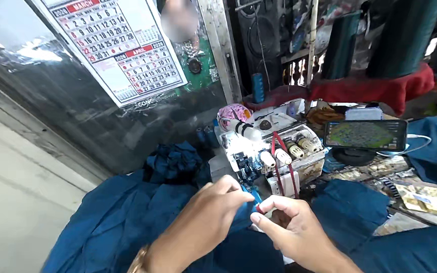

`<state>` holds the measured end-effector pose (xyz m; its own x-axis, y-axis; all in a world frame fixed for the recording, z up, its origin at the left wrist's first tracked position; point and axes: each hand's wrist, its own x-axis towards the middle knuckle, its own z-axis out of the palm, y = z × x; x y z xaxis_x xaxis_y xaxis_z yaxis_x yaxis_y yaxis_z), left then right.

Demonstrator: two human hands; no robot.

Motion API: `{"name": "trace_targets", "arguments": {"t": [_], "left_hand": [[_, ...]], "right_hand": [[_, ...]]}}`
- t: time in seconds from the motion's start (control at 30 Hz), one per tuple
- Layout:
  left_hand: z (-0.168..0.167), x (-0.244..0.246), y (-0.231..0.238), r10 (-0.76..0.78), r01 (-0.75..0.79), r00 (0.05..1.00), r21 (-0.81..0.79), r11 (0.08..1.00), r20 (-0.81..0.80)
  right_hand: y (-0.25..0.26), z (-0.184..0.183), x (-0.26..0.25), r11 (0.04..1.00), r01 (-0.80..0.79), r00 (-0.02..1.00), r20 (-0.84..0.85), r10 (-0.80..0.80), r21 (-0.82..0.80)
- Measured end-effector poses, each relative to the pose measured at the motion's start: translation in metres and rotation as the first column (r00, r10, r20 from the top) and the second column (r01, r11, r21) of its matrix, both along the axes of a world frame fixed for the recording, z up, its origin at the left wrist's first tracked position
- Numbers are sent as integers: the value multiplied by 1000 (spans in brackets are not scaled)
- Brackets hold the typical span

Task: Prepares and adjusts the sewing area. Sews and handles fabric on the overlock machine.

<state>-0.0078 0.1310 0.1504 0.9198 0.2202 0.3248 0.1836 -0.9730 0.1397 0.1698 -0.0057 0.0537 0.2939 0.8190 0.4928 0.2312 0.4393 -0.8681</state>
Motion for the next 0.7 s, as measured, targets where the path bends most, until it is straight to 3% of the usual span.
{"name": "trace_targets", "arguments": {"t": [0.1,0.27,0.37,0.47,0.53,0.57,0.63,0.7], "left_hand": [[7,22,10,-64,64,993,-10,998,-97],[4,14,17,-70,55,997,-360,931,-29],[-2,18,18,-25,15,1000,-432,902,-18],[18,27,20,-124,13,970,-466,885,-209],[42,35,16,-204,47,906,-390,919,-371],[54,37,12,-189,69,867,-264,962,-460],[65,40,3,-55,105,831,59,993,-554],[59,33,8,-13,116,869,178,977,-495]], "right_hand": [[5,0,-1,999,44,999,6,-44,28],[12,-2,-1,998,59,998,-34,-58,26],[10,3,-1,999,9,997,-70,-13,-52],[5,8,1,995,-39,993,103,48,-88],[-1,17,-2,997,-53,962,265,68,-62],[-4,19,-4,997,-59,953,293,73,-58],[-1,11,-2,997,-57,967,245,70,-61],[-1,0,1,998,-6,990,139,15,-70]]}}
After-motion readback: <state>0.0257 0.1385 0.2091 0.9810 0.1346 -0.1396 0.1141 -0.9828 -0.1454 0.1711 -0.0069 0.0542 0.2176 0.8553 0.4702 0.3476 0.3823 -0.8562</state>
